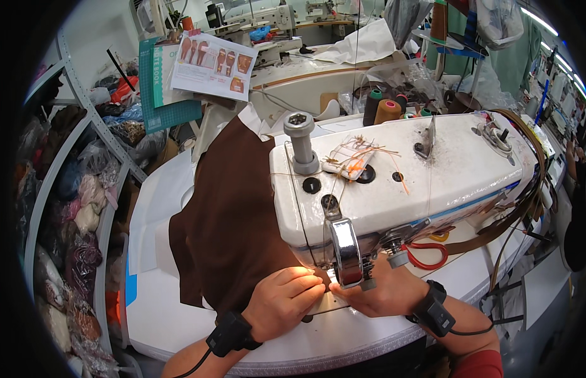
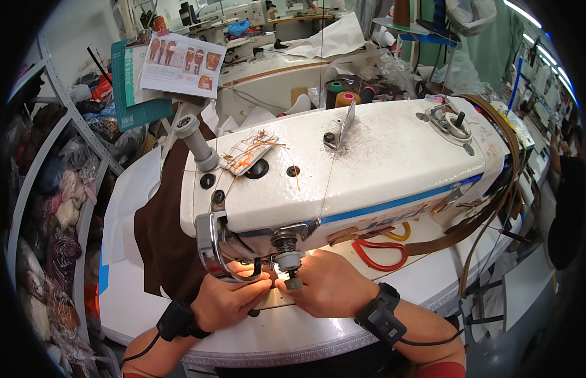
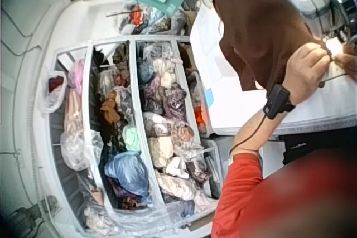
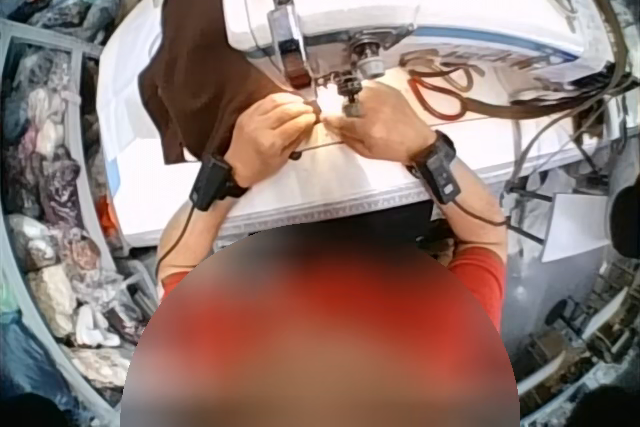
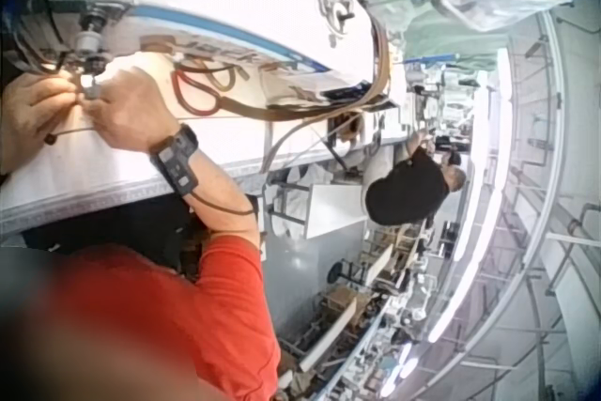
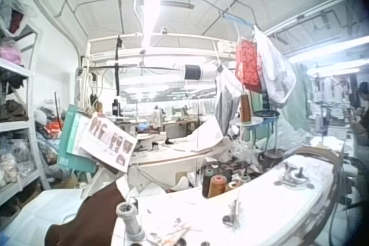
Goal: The person is sewing pieces of brown and white fabric together using an industrial sewing machine.
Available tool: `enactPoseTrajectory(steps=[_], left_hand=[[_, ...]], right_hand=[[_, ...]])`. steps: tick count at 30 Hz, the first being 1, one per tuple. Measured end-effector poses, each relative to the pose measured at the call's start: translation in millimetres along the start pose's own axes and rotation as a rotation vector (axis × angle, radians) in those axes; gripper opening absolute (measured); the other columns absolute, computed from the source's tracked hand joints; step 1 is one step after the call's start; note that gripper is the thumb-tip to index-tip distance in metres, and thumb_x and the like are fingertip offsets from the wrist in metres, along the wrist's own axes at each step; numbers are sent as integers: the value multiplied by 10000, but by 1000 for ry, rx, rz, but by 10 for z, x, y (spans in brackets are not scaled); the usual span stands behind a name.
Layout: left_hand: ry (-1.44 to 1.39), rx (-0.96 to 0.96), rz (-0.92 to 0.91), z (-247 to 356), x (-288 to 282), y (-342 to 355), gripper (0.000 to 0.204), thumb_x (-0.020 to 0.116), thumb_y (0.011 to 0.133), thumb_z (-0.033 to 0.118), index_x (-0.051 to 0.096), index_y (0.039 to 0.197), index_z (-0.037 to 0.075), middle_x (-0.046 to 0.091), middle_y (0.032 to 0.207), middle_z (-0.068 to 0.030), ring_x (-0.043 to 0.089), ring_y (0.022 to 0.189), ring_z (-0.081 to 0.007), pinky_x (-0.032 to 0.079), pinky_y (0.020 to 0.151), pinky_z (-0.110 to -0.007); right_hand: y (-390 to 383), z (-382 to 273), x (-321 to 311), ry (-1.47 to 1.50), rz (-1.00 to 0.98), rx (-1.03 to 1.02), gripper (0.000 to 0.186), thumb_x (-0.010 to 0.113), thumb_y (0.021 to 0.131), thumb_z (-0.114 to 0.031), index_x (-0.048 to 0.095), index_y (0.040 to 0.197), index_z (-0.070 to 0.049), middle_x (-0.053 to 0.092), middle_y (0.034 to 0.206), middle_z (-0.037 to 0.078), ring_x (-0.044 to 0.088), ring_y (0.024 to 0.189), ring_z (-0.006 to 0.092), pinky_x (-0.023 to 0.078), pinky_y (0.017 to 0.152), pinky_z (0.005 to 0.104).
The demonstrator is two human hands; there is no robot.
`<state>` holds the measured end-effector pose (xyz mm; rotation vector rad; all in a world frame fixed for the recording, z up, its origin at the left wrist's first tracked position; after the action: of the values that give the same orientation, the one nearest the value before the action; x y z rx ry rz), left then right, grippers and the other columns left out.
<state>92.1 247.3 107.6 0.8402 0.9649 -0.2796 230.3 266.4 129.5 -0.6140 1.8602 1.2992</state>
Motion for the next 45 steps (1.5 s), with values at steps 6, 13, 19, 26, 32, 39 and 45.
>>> enactPoseTrajectory(steps=[6,13,19,26,32,39,45], left_hand=[[-58,-30,-110,-7,19,-22,266,732,805,47,711,1070,60,668,1141,-61,647,1117,-245,520,1024,-464],[-191,-51,-235,-192,139,-97,351,696,867,18,680,1210,91,630,1237,-51,620,1162,-231,274,1165,-683],[-280,-76,-276,-364,179,-40,305,695,881,35,692,1180,97,637,1090,-30,627,1027,-213,234,1197,-667],[-289,-70,-292,-426,129,98,215,701,881,49,723,1091,89,640,994,-29,622,1052,-240,236,1198,-670],[-338,-61,-237,-421,11,152,195,713,866,39,735,1054,87,641,1025,-54,597,1149,-286,214,1198,-677],[-358,-74,-230,-466,77,122,198,716,861,38,734,1051,88,644,1046,-56,590,1160,-286,217,1200,-669],[-374,-76,-237,-478,90,94,189,708,864,34,735,1045,82,655,935,-20,602,1070,-260,238,1196,-658]], right_hand=[[-26,-23,10,-4,-15,-2,65,711,874,-134,747,850,-85,541,689,49,543,644,243,419,561,391],[-107,-2,174,-63,-92,-37,67,722,836,-86,768,883,-92,609,752,31,535,659,224,427,569,360],[-152,118,334,-157,-35,-98,104,737,781,-119,752,882,-105,631,764,54,594,665,228,448,546,357],[-726,663,927,973,83,686,251,726,760,-144,693,1008,-117,665,854,112,677,723,308,543,558,413],[-361,371,562,252,-672,553,457,719,878,-308,618,1260,-78,663,1256,71,640,1155,228,492,1024,407],[-236,345,289,253,-103,356,188,690,797,-204,687,976,-146,660,865,150,680,660,344,562,559,434],[-201,318,271,218,-137,330,187,711,784,-203,686,957,-136,652,837,142,678,666,346,550,550,438]])
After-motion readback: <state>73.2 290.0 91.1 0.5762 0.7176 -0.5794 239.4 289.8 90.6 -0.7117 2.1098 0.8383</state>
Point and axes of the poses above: each hand's wrist, its own y-axis towards the middle knuckle, its own x-axis out of the palm, z = x × y, the point moved 8 cm from there along y, towards the middle knuckle
